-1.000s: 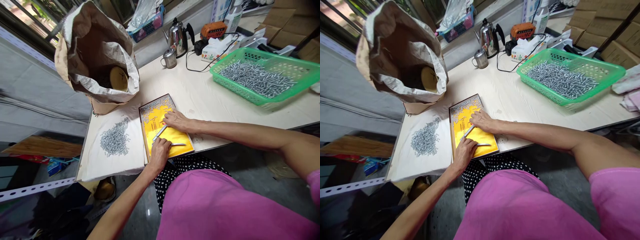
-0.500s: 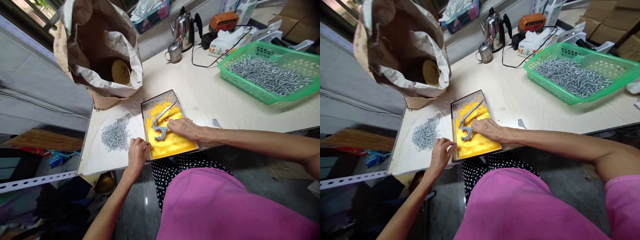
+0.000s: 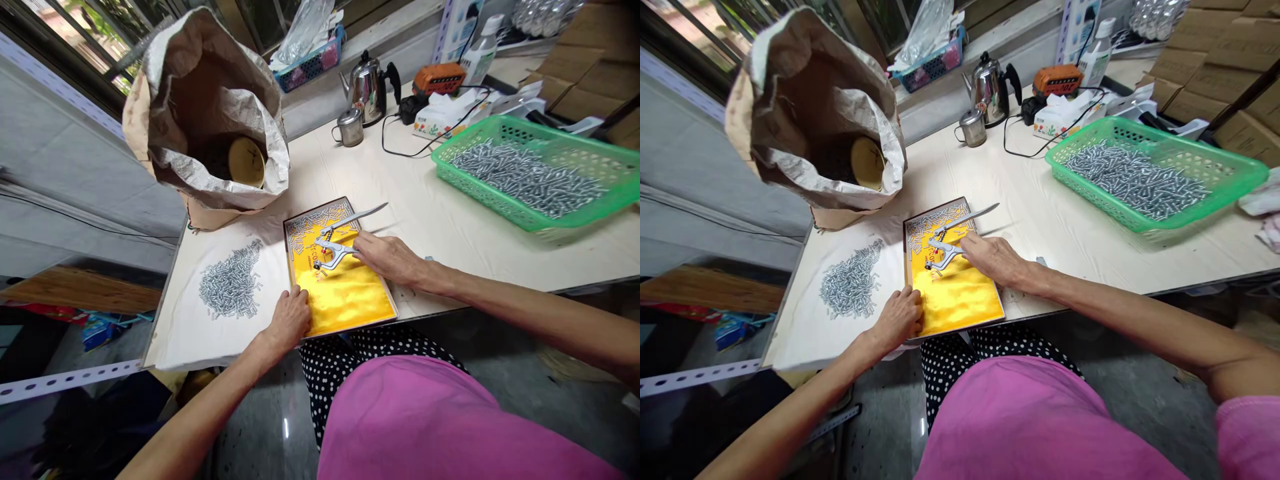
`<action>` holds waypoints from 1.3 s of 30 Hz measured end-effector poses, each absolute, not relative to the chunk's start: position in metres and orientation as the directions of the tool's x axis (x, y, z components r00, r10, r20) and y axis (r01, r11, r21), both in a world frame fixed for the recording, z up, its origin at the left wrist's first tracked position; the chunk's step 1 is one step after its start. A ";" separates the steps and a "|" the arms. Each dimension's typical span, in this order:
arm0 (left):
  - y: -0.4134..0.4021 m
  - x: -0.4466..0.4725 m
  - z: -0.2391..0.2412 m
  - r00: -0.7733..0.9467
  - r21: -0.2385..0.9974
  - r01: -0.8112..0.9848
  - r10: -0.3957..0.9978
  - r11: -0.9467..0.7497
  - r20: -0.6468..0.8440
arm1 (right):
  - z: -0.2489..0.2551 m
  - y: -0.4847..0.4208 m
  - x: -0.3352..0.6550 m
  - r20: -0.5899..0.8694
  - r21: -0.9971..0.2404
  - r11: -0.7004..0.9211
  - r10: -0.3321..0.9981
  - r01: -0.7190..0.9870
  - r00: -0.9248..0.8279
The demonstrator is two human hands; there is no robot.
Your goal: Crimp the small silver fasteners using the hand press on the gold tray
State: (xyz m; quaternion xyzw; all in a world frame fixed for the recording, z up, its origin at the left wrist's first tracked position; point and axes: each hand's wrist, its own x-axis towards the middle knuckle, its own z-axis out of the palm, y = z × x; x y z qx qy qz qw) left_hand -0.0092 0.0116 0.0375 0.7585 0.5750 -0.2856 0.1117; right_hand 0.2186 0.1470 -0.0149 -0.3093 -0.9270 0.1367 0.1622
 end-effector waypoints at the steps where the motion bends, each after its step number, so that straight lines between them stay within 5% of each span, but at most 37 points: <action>1: 0.013 -0.011 0.037 0.186 -0.132 0.941 0.803 -0.311 -0.566 | -0.014 0.148 0.223 0.214 -0.366 0.763 0.626 0.532 -0.750; 9: 0.020 -0.021 0.036 0.303 0.097 0.946 0.736 -0.310 -0.605 | -0.022 0.145 0.246 0.215 -0.391 0.765 0.617 0.512 -0.757; 12: 0.023 -0.027 0.042 0.213 -0.010 0.967 0.823 -0.256 -0.527 | -0.025 0.141 0.248 0.234 -0.378 0.774 0.611 0.508 -0.756; 16: 0.013 -0.045 0.043 -0.107 -0.087 0.993 0.950 0.085 -0.295 | -0.023 0.139 0.249 0.247 -0.380 0.788 0.590 0.484 -0.769; 21: -0.026 -0.047 0.013 -0.253 0.233 0.880 0.823 0.415 -0.509 | -0.019 0.137 0.250 0.306 -0.515 0.751 0.612 0.414 -0.730; 25: -0.035 -0.039 0.005 -0.248 0.465 0.726 0.823 0.507 -0.511 | -0.012 0.139 0.253 0.343 -0.569 0.724 0.639 0.389 -0.688; 39: 0.021 -0.062 0.099 -0.210 0.473 0.666 0.753 0.577 -0.624 | 0.037 0.149 0.272 0.390 -0.633 0.652 0.735 0.418 -0.555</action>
